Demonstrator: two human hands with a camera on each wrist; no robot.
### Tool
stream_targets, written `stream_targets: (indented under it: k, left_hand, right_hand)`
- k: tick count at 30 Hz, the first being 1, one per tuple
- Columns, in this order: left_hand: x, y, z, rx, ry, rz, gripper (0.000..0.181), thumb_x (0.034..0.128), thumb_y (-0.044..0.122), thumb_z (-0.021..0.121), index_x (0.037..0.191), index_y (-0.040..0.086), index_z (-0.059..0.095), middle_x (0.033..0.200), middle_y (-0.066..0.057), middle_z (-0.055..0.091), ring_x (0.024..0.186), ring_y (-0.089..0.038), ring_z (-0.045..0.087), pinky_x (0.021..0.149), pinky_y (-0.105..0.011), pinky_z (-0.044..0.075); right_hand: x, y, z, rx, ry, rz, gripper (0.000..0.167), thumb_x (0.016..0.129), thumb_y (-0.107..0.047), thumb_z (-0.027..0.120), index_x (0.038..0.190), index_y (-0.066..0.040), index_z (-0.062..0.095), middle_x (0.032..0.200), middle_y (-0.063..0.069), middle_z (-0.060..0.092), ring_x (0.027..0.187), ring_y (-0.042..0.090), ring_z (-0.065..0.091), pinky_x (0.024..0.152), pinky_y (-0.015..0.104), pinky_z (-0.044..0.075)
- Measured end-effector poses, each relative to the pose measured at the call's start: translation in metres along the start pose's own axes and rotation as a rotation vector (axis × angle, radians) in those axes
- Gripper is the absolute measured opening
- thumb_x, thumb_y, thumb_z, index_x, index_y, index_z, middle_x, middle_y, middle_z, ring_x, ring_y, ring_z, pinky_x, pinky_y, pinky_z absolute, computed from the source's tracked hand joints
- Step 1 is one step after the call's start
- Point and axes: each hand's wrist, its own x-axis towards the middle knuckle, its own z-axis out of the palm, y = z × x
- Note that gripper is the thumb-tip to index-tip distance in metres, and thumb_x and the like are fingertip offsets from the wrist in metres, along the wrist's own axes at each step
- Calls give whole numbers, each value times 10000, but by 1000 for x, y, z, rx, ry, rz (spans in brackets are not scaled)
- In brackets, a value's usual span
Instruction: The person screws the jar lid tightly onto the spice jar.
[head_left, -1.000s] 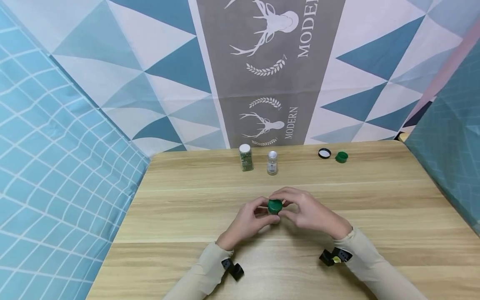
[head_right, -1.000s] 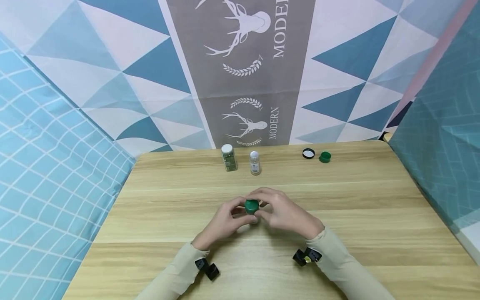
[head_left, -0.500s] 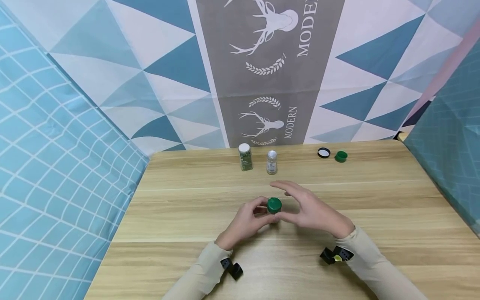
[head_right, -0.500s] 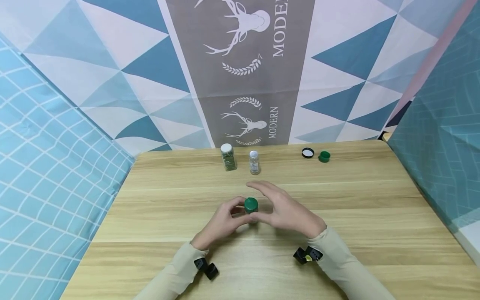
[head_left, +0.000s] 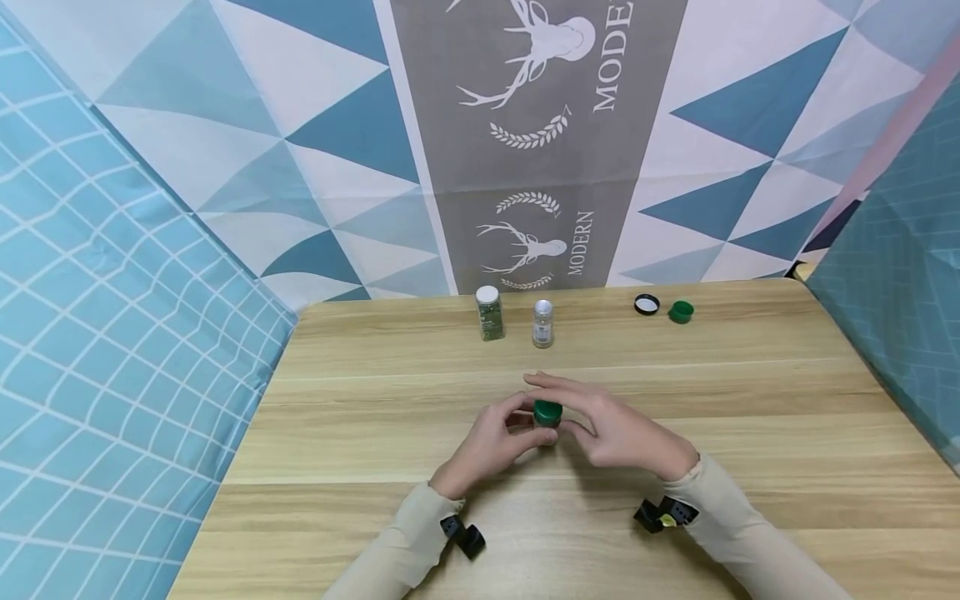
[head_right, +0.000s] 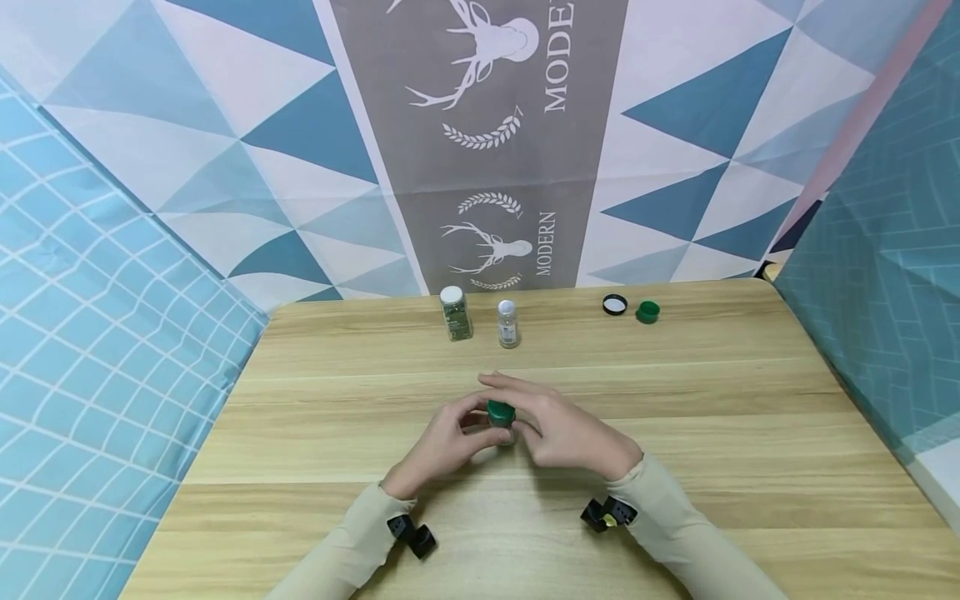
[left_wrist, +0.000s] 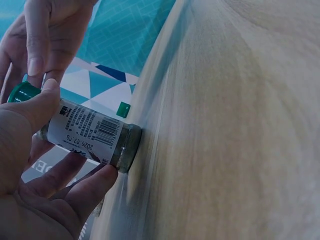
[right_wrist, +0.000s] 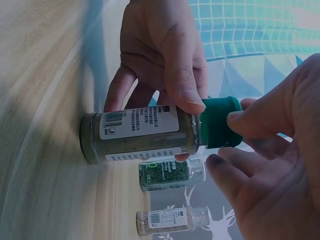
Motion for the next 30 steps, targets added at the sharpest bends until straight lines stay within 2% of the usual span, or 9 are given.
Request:
stream_targets:
  k: [9,20,30]
  left_hand:
    - [0,-1,0,-13,-2,5,495,931,366,774,1386,257,615,1376,44,664,1189,-158,688,999,-275,570]
    - [-1,-1,0,-12,-4,9,462,939,369,766,1371,288,624,1324,75,686,1183,-120,682,1007,-270,564]
    - [0,-2,1,2,-6,1,375,944,340,767,1287,237,657,1256,63,706,1174,-114,681,1019,-245,547]
  right_hand:
    - [2,3,3,-48,0,-48,570,908,167,576,1408,-102,630,1499,30,582,1397,254,542,1129,418,478]
    - [2,4,2,-71,9,-76,561,910,181,559,1381,-107,656,1453,20,616,1347,237,586,1070,379,537]
    - [2,3,1,-71,12,-46,470,948,75,648,1377,-115,659,1433,22,623,1323,234,601,1048,367,553]
